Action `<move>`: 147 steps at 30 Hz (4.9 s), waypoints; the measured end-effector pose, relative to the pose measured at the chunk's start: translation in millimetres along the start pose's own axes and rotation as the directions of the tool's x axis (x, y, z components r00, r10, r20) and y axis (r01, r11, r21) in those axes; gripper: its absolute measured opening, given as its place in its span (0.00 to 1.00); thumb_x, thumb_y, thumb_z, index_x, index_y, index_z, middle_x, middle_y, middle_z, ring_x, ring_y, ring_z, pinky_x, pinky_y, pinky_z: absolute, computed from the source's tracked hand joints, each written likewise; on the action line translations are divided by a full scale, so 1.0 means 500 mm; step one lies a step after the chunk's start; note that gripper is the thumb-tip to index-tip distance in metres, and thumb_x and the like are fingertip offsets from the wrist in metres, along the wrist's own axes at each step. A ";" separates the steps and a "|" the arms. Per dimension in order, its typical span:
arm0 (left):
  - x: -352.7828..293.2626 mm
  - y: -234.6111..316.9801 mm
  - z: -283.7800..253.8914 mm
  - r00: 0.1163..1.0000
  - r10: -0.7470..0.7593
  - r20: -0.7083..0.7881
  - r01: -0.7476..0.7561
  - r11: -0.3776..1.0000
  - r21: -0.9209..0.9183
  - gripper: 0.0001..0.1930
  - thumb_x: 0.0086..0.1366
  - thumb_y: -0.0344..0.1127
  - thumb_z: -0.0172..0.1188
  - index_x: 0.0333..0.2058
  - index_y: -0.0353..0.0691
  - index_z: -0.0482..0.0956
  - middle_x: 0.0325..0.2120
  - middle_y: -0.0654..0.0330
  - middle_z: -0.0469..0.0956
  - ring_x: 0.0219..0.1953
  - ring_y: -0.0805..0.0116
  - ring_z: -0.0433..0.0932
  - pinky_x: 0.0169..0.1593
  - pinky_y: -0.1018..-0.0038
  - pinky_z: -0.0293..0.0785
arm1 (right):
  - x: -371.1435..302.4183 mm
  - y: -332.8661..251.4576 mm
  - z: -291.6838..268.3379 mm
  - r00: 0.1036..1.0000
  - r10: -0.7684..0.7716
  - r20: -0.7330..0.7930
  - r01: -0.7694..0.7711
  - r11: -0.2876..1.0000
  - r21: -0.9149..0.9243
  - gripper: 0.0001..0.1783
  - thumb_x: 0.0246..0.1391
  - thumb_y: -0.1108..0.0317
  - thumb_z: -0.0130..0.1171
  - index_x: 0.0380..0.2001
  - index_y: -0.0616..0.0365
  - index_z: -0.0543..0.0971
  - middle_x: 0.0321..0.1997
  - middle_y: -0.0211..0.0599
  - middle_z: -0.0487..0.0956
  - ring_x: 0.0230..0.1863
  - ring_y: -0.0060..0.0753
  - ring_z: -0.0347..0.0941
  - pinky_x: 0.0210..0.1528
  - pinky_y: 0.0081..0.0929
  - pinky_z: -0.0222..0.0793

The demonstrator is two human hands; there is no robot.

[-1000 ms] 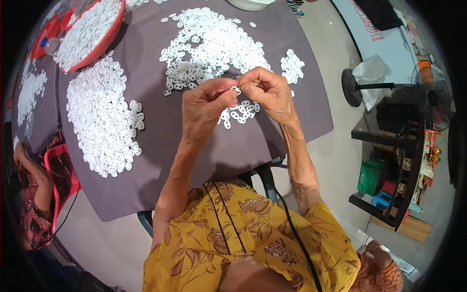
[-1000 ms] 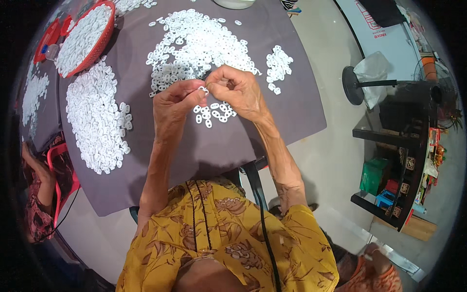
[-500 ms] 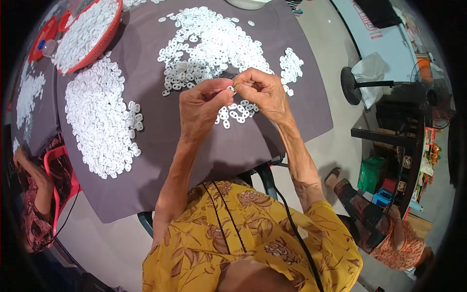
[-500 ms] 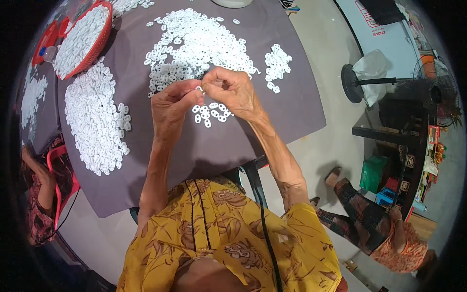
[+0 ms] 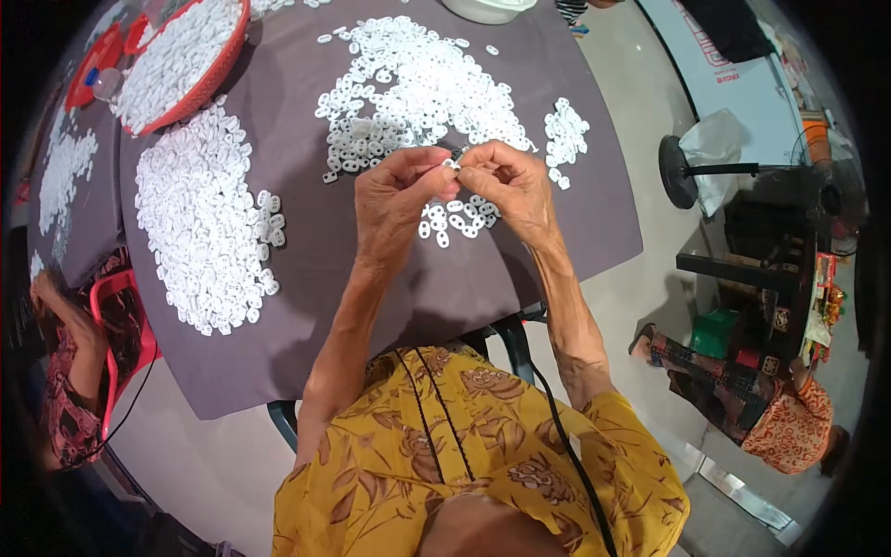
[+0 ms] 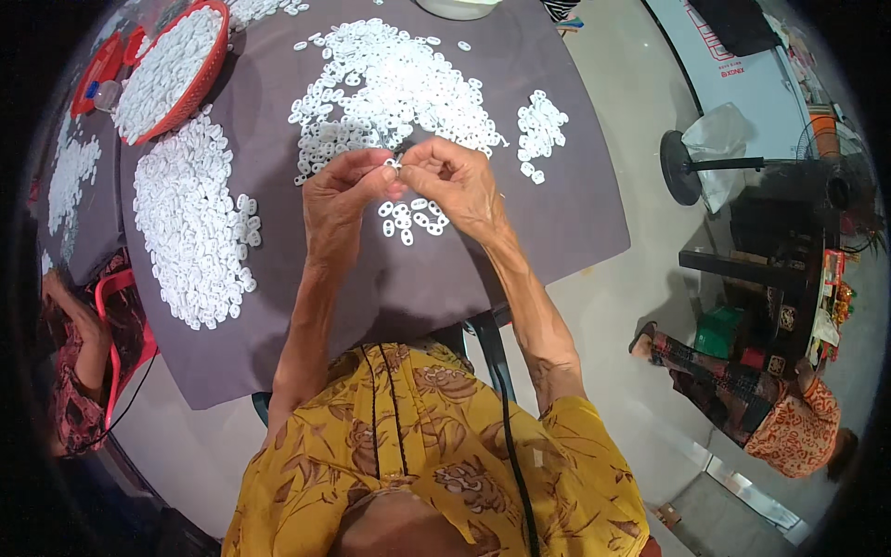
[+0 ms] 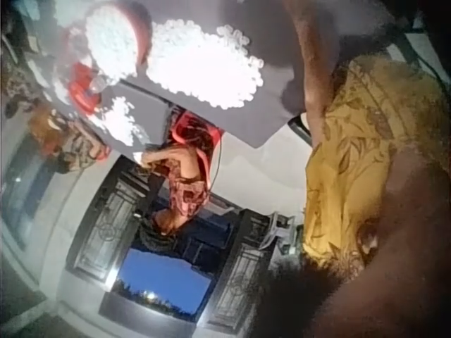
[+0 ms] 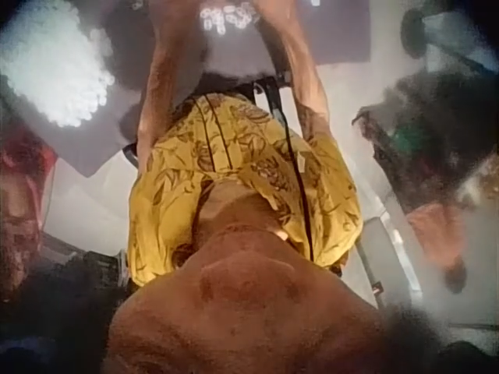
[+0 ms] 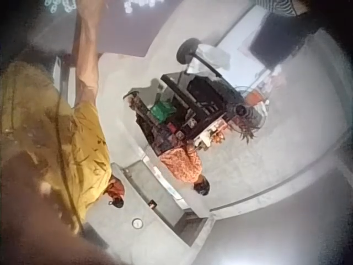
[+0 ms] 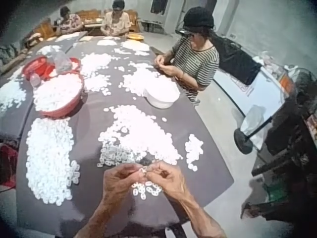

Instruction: The person sorts small white circular plastic parts by hand, inspecting them on a table.

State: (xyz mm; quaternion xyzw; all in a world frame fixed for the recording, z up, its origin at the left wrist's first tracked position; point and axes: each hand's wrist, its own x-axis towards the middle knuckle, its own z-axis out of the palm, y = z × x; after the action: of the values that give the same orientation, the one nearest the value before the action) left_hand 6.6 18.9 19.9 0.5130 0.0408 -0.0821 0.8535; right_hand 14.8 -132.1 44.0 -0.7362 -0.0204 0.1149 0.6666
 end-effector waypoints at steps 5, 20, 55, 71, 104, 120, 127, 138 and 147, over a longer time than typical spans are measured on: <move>0.001 -0.007 -0.002 1.000 -0.001 0.010 0.001 0.999 -0.042 0.10 0.54 0.28 0.59 0.35 0.30 0.76 0.24 0.59 0.77 0.25 0.76 0.74 0.32 0.82 0.71 | 0.003 0.008 0.008 0.999 -0.029 -0.015 0.029 1.000 0.007 0.03 0.47 0.74 0.55 0.25 0.62 0.75 0.21 0.28 0.75 0.24 0.15 0.69 0.26 0.13 0.61; 0.014 0.002 -0.029 0.996 -0.058 -0.064 0.058 0.998 -0.006 0.10 0.56 0.32 0.58 0.33 0.31 0.75 0.24 0.59 0.76 0.24 0.77 0.74 0.29 0.82 0.72 | 0.049 0.018 -0.038 0.996 -0.092 -0.016 0.085 0.961 -0.263 0.06 0.48 0.73 0.56 0.30 0.64 0.76 0.24 0.31 0.76 0.28 0.20 0.71 0.32 0.18 0.67; -0.008 0.018 0.003 1.000 -0.005 0.021 0.005 1.000 -0.019 0.08 0.54 0.30 0.58 0.32 0.32 0.76 0.24 0.63 0.76 0.25 0.80 0.71 0.29 0.84 0.67 | 0.047 0.042 -0.016 0.982 -0.016 0.186 -0.124 0.692 0.711 0.09 0.47 0.76 0.49 0.35 0.64 0.69 0.21 0.43 0.73 0.20 0.37 0.70 0.27 0.29 0.65; -0.016 0.031 0.016 0.999 0.021 0.043 -0.021 1.000 0.003 0.06 0.56 0.26 0.54 0.31 0.31 0.76 0.25 0.61 0.77 0.27 0.81 0.72 0.31 0.85 0.67 | 0.015 -0.028 -0.002 0.997 -0.068 0.025 0.063 0.985 0.160 0.11 0.48 0.77 0.51 0.37 0.67 0.71 0.23 0.38 0.76 0.25 0.25 0.72 0.35 0.21 0.66; -0.008 0.019 0.014 1.000 -0.016 0.003 0.016 1.000 0.013 0.05 0.54 0.25 0.54 0.30 0.31 0.76 0.22 0.61 0.76 0.25 0.80 0.72 0.29 0.85 0.66 | 0.012 -0.009 -0.003 0.994 -0.094 0.057 0.093 0.996 0.014 0.13 0.51 0.77 0.50 0.41 0.68 0.71 0.24 0.34 0.75 0.27 0.22 0.71 0.34 0.19 0.67; -0.002 -0.006 0.008 1.000 -0.011 -0.007 0.011 0.999 0.049 0.05 0.54 0.27 0.56 0.30 0.32 0.76 0.23 0.61 0.76 0.22 0.81 0.69 0.27 0.85 0.66 | 0.007 -0.002 -0.001 0.996 -0.079 0.032 0.079 0.997 0.007 0.13 0.49 0.77 0.53 0.40 0.66 0.72 0.28 0.36 0.77 0.30 0.23 0.73 0.37 0.19 0.69; -0.003 -0.006 -0.001 0.997 -0.043 -0.070 0.048 0.995 0.082 0.07 0.54 0.28 0.57 0.31 0.31 0.76 0.21 0.64 0.74 0.22 0.81 0.69 0.26 0.85 0.65 | 0.016 0.004 0.004 0.990 -0.139 0.029 0.141 0.985 -0.104 0.11 0.46 0.77 0.52 0.36 0.66 0.74 0.20 0.27 0.70 0.26 0.18 0.70 0.30 0.17 0.67; -0.002 -0.007 0.009 0.996 -0.031 -0.088 0.042 0.991 0.125 0.06 0.54 0.28 0.56 0.31 0.32 0.76 0.22 0.63 0.76 0.23 0.81 0.70 0.27 0.85 0.66 | 0.017 0.011 -0.002 0.993 -0.116 0.026 0.118 0.988 -0.096 0.11 0.47 0.77 0.50 0.36 0.67 0.73 0.18 0.25 0.66 0.25 0.19 0.70 0.30 0.18 0.66; -0.001 -0.005 0.003 0.997 -0.027 -0.077 0.037 0.992 0.125 0.06 0.54 0.29 0.57 0.30 0.33 0.77 0.21 0.65 0.75 0.22 0.82 0.70 0.26 0.85 0.66 | 0.019 0.014 0.001 0.990 -0.138 0.032 0.140 0.982 -0.123 0.12 0.48 0.75 0.52 0.37 0.66 0.73 0.19 0.26 0.69 0.27 0.20 0.71 0.31 0.18 0.68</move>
State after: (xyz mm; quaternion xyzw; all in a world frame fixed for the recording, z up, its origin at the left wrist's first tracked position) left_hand 5.5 16.2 18.5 0.5679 0.0760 -0.0789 0.8158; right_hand 23.2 -130.8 35.8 -0.7719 -0.0866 0.0751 0.6253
